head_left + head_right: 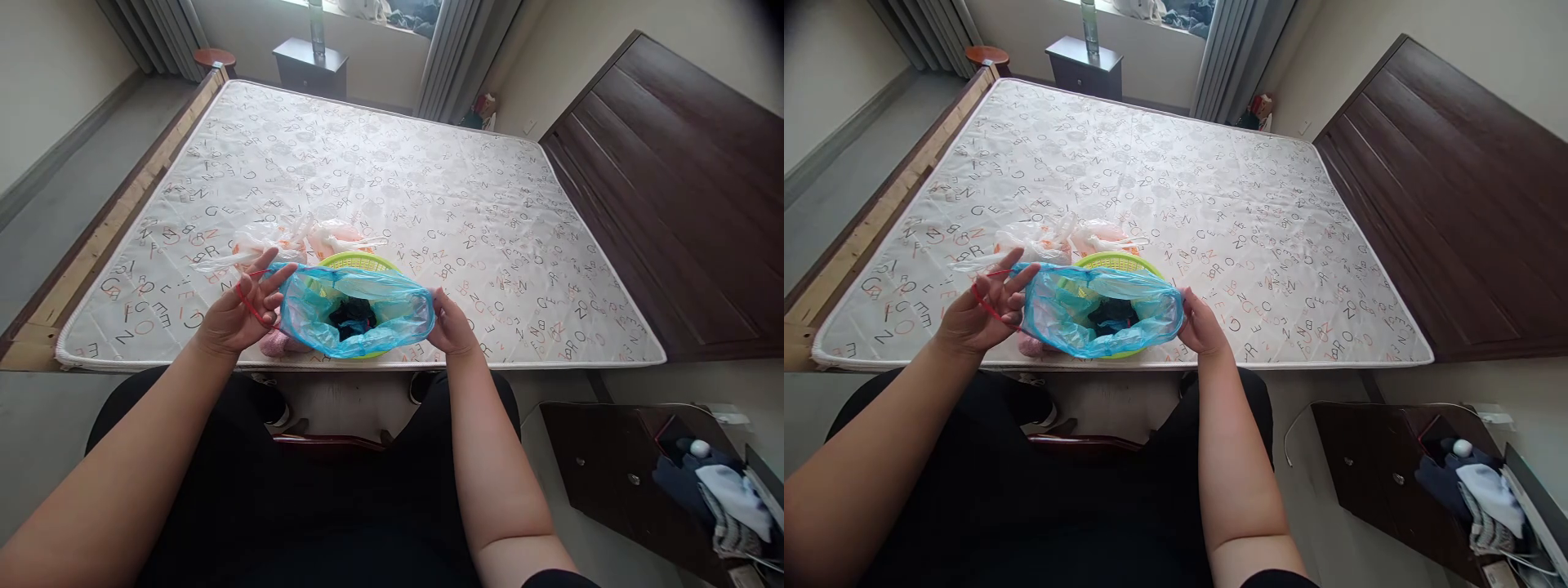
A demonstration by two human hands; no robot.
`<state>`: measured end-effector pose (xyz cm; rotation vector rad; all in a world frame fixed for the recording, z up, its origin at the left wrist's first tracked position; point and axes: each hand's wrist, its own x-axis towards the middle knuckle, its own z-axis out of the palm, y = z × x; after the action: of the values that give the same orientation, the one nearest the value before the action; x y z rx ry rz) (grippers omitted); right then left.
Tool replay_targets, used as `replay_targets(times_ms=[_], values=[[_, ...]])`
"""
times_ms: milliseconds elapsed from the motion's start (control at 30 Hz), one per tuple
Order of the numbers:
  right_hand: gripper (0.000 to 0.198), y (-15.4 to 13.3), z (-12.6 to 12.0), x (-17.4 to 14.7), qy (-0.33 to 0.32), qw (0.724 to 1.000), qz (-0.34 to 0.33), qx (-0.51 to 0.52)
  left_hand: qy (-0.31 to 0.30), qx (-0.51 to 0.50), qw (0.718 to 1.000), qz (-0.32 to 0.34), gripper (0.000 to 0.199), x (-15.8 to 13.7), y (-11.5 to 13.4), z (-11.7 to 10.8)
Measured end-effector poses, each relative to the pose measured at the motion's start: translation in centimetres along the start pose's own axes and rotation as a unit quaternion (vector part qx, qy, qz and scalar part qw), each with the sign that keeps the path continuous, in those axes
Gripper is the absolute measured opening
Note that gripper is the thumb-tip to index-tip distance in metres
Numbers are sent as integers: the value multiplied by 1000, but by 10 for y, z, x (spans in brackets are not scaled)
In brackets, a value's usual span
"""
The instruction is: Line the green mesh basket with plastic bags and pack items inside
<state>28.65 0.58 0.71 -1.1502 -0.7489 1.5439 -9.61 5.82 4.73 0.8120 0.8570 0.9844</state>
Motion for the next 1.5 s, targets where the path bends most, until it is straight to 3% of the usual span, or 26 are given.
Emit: replay_targets(times_ms=[100, 200, 267, 400, 467, 800, 933, 1033, 1167, 1300, 1400, 1500], values=[[38, 11, -3, 11, 103, 994, -29, -28, -35, -83, 996, -28, 55, 0, 2, -2], [32, 23, -2, 19, 197, 974, -14, -115, -32, -123, 991, -45, 56, 1, 4, -1], [34, 27, 1, 21, 183, 972, 1, -147, -21, -132, 990, -53, 58, 1, 4, 0], [33, 28, 7, 19, 61, 988, 14, -140, -9, -139, 989, -59, 58, 0, 6, 2], [32, 27, 7, 17, 45, 988, 23, -148, -7, -141, 988, -59, 57, 0, 6, 3], [37, 25, 3, 14, 152, 947, -20, -283, 6, -165, 984, -67, 55, 2, 6, 4], [34, 26, 7, 15, 215, 899, -98, -368, 1, -167, 983, -70, 55, 3, 5, 5], [29, 24, 10, 14, 219, 856, -162, -440, -3, -169, 983, -73, 54, 4, 4, 5], [26, 15, 19, 11, 143, 779, -224, -567, -14, -166, 983, -75, 49, 6, 2, 2], [21, 2, 38, 10, 67, 710, -202, -671, -40, -172, 982, -65, 49, 12, -1, -3], [18, -2, 58, 7, 10, 683, -181, -708, -45, -179, 981, -65, 51, 17, -2, -7], [18, 2, 79, -3, -26, 681, -180, -709, -52, -185, 979, -69, 50, 20, -2, -8]])
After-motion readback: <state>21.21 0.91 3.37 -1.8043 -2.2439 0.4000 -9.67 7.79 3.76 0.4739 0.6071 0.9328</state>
